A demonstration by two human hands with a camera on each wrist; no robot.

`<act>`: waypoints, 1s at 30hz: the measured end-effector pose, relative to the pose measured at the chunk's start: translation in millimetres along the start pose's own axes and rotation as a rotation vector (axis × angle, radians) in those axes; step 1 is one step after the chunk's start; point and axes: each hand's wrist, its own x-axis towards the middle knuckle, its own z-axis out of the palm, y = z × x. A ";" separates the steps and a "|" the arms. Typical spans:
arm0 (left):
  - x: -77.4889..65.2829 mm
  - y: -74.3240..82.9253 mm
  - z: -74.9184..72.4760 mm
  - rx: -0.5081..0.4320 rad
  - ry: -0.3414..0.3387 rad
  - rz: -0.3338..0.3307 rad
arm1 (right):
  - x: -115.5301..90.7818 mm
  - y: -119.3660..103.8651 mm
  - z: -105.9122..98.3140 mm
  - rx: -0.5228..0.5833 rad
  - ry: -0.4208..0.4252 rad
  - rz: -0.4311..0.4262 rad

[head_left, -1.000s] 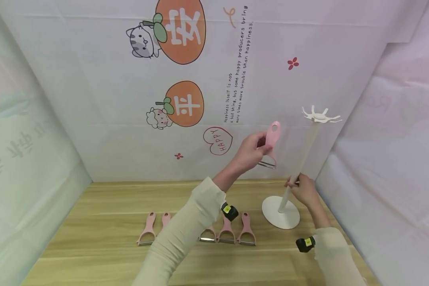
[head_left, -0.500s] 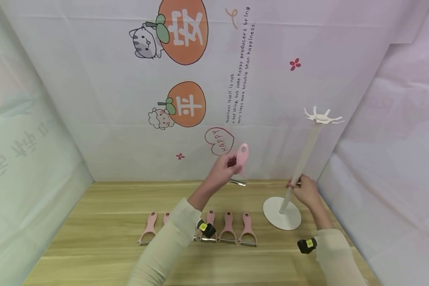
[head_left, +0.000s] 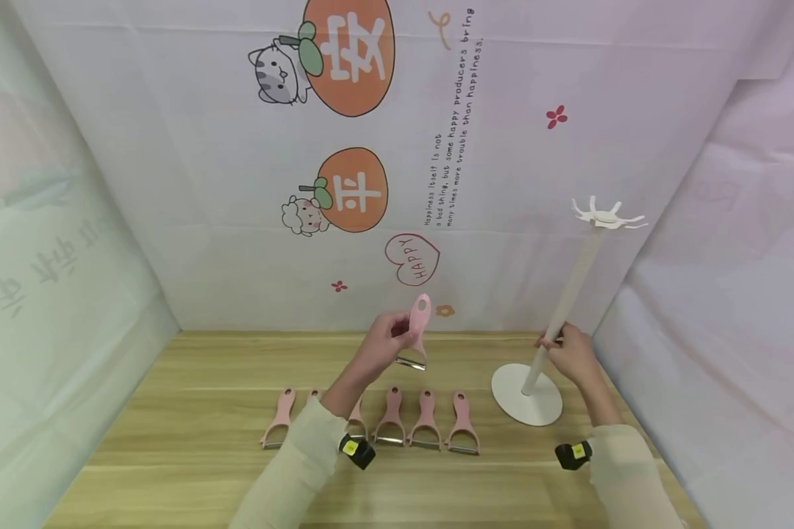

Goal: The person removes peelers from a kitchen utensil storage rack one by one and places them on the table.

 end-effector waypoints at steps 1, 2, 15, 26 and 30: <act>-2.3 -1.9 -1.8 0.003 0.001 -0.012 | 0.0 0.5 -0.1 0.001 0.002 -0.001; -4.8 -3.3 -3.6 0.004 0.005 -0.027 | -0.1 0.8 -0.3 0.001 0.006 -0.002; -38.1 -27.1 -33.8 -0.004 0.078 -0.101 | -0.5 0.5 1.4 -0.006 0.002 -0.003; -65.6 -43.3 -60.7 -0.022 0.156 -0.185 | -1.9 -2.9 -0.5 -0.010 -0.006 0.002; -77.4 -49.0 -71.8 -0.004 0.192 -0.201 | -2.0 -3.0 0.4 -0.008 0.000 -0.011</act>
